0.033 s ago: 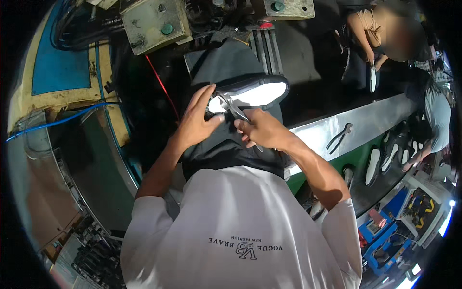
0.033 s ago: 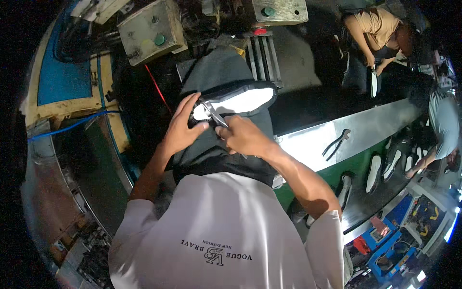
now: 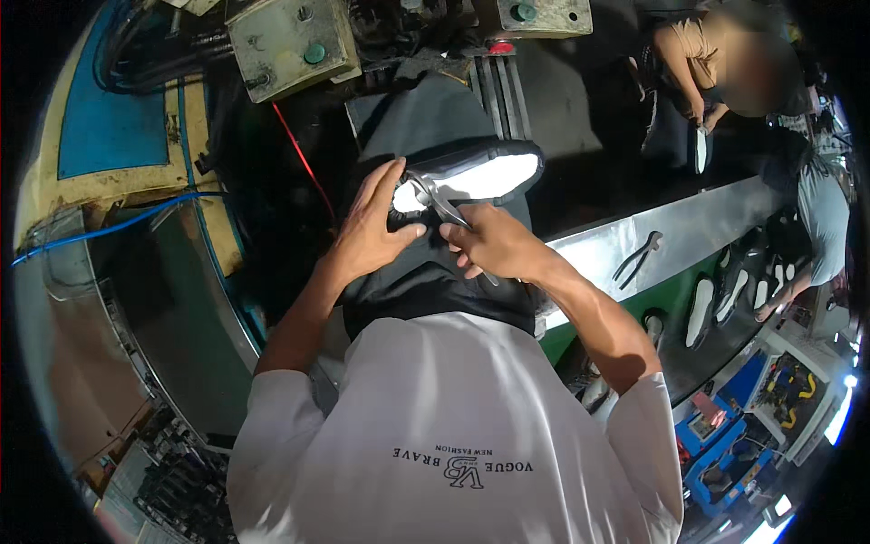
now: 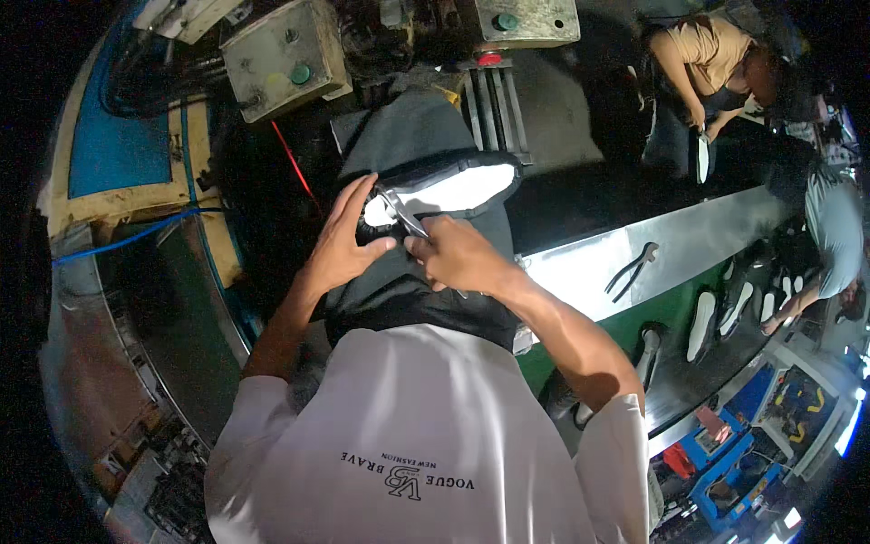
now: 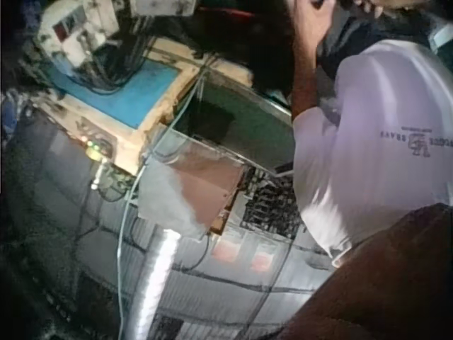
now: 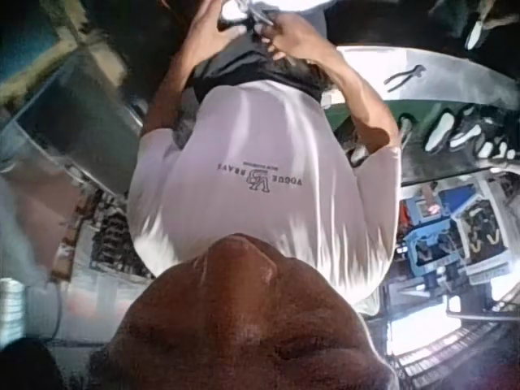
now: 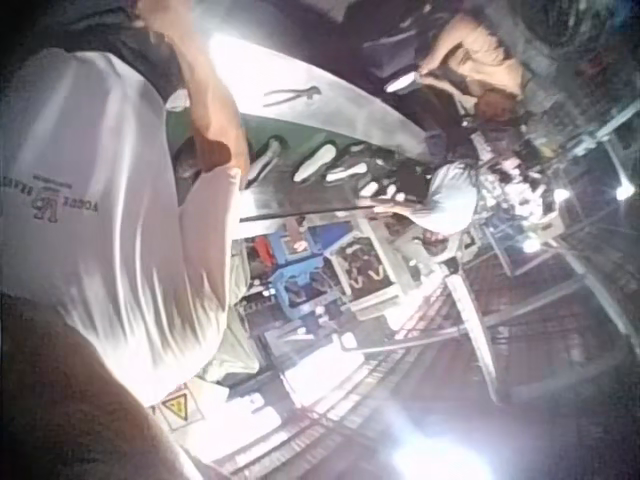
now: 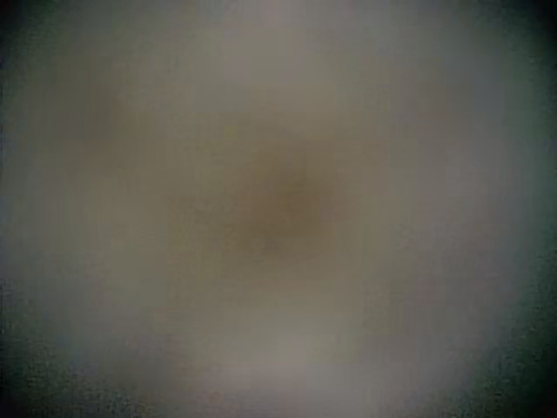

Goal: Manually assemble and last shoes using industrial machinery and handheld tools.

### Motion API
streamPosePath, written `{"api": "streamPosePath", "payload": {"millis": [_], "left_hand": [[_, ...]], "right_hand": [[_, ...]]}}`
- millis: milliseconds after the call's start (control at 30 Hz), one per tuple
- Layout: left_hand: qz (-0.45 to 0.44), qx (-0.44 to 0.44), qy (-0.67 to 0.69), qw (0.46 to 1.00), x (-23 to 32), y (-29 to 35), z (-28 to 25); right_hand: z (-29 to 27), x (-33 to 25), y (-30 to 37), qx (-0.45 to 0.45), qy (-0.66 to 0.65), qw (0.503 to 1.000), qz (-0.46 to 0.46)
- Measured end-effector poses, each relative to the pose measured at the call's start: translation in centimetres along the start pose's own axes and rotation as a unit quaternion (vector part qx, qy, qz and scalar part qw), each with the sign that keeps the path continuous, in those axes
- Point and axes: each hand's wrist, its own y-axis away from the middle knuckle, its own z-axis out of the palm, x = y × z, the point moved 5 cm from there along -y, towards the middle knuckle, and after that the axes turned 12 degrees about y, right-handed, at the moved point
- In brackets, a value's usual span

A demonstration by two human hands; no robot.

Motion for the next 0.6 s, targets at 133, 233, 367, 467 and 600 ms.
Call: {"api": "streamPosePath", "payload": {"millis": [133,233,367,467,600], "left_hand": [[0.028,-0.03,-0.028,0.999,-2.1,0.3,-0.4],[0.031,-0.038,-0.039,0.998,-1.9,-0.1,-0.9],[0.055,-0.047,-0.041,0.997,-1.9,-0.5,-1.2],[0.064,-0.084,-0.035,0.994,-1.4,-0.5,-1.2],[0.136,-0.082,-0.063,0.985,-2.0,-0.5,-1.4]], "right_hand": [[0.5,-1.5,0.7,0.157,0.223,0.955,-0.121],[2.9,0.5,0.2,0.239,0.22,0.939,-0.11],[4.5,1.3,0.9,0.294,0.247,0.914,-0.13],[4.0,-0.3,2.4,0.231,0.286,0.926,-0.089],[3.3,-0.3,2.2,0.212,0.279,0.934,-0.074]]}}
